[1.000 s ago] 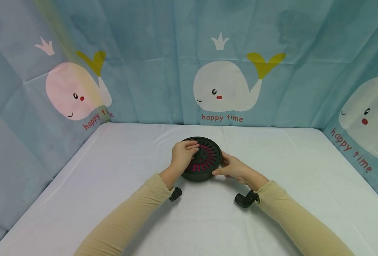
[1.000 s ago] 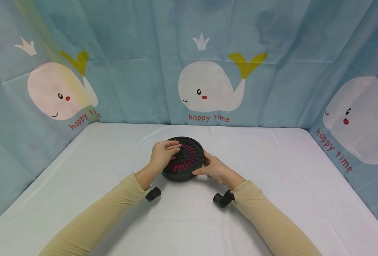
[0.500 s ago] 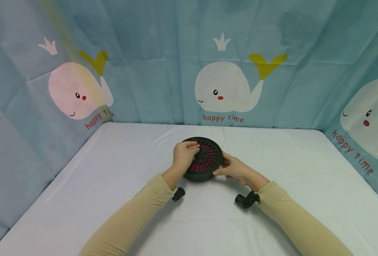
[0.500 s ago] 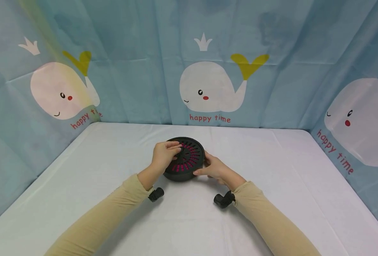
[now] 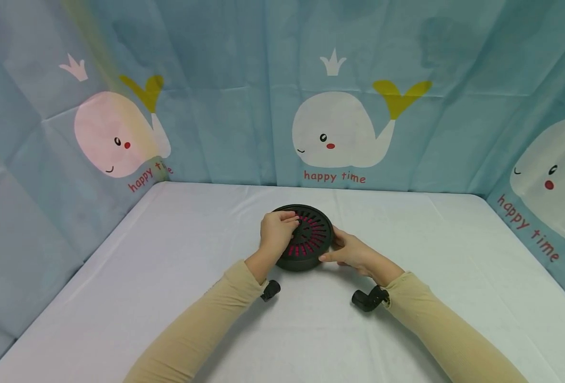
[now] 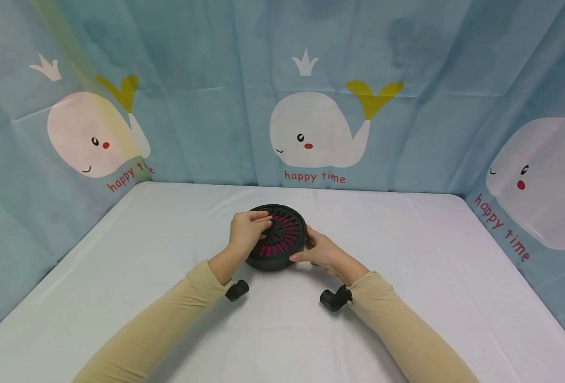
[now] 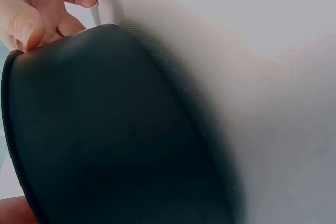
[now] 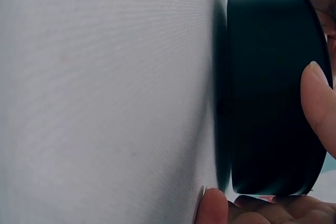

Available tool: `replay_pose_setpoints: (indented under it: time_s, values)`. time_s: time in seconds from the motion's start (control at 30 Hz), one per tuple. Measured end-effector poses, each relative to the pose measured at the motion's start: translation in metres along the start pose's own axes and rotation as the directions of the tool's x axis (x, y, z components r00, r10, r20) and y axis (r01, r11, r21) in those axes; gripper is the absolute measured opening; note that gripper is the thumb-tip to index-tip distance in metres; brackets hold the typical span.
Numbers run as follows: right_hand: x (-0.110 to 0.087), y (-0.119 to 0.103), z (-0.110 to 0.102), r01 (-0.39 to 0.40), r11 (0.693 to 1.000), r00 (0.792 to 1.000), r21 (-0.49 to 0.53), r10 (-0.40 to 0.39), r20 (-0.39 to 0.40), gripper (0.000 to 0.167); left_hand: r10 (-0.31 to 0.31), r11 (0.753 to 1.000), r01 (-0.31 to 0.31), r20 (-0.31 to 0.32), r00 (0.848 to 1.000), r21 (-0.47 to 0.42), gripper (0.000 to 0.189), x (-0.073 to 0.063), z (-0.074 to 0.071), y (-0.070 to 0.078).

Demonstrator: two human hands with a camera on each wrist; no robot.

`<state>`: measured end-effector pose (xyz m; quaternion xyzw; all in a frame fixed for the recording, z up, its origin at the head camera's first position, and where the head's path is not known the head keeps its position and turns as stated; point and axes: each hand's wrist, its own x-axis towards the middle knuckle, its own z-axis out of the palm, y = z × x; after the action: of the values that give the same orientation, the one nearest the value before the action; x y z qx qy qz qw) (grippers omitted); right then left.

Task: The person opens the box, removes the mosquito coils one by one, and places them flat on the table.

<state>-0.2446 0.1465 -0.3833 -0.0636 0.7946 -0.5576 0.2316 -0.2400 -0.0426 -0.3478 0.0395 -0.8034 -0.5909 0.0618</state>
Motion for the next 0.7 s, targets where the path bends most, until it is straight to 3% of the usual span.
replay_pose_setpoints:
  time_s: [0.3, 0.53, 0.7]
  values:
    - [-0.001, 0.0, 0.0, 0.009, 1.0, 1.0, -0.001, -0.009, 0.011, 0.099, -0.021, 0.999, 0.022, -0.02, 1.0, 0.044, 0.023, 0.001, 0.0, 0.003]
    - [-0.002, -0.001, -0.002, 0.001, 1.0, 1.0, -0.001, -0.001, 0.029, 0.1, -0.018, 0.998, 0.017, -0.027, 0.999, -0.053, 0.023, 0.003, -0.004, 0.008]
    - [-0.001, 0.0, -0.002, -0.001, 1.0, 0.999, 0.009, 0.001, 0.034, 0.101, -0.012, 0.997, 0.009, -0.036, 0.999, -0.072, 0.025, 0.002, -0.012, 0.015]
